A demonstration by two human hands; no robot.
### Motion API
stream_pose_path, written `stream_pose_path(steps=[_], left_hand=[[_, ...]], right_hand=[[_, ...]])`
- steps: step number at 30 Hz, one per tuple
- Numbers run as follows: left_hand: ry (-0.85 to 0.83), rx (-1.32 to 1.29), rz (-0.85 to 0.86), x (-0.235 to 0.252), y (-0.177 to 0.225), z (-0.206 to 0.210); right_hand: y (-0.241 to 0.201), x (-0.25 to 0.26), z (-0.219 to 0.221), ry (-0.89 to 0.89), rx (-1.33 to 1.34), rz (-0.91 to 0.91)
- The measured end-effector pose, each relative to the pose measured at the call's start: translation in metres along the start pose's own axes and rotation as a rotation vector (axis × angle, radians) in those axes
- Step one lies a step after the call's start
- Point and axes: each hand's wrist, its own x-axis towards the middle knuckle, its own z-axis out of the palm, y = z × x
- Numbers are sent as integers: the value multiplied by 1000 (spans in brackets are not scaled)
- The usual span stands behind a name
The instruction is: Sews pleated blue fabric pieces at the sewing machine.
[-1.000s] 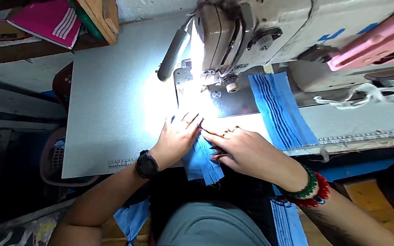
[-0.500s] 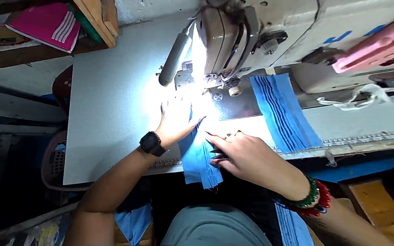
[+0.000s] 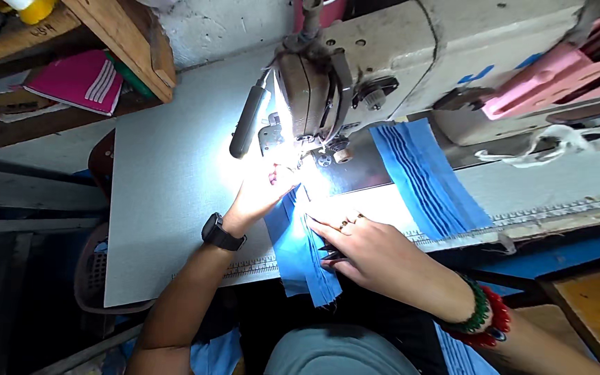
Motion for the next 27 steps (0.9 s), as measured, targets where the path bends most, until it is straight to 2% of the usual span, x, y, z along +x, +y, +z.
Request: stream_pose_path(steps=[4,10,13,15,17,20,22,27], left_hand=[[-11,-13,56,16,-21,-1],[5,20,39,-1,1,-1],[7,167,201,8,-18,10],[4,341,374,10,-28,15],[27,539,475,2,-26,21],[-18,762,444,-26,-14,32],[14,880,408,-43,-18,36],[68,955,369,-53,-29,34]], right_hand=[[0,0,0,-11,-1,-1],[0,0,0,3,-7,-18],[5,4,-1,-30,-1,-35],[7,7,-3,-76,1,-30],[5,10,-7,-105,4,-15],[3,12,-10,-88,-4,-16],[3,11,-9,-112,-15,-6],[3,10,-7,-88,-41,-10]])
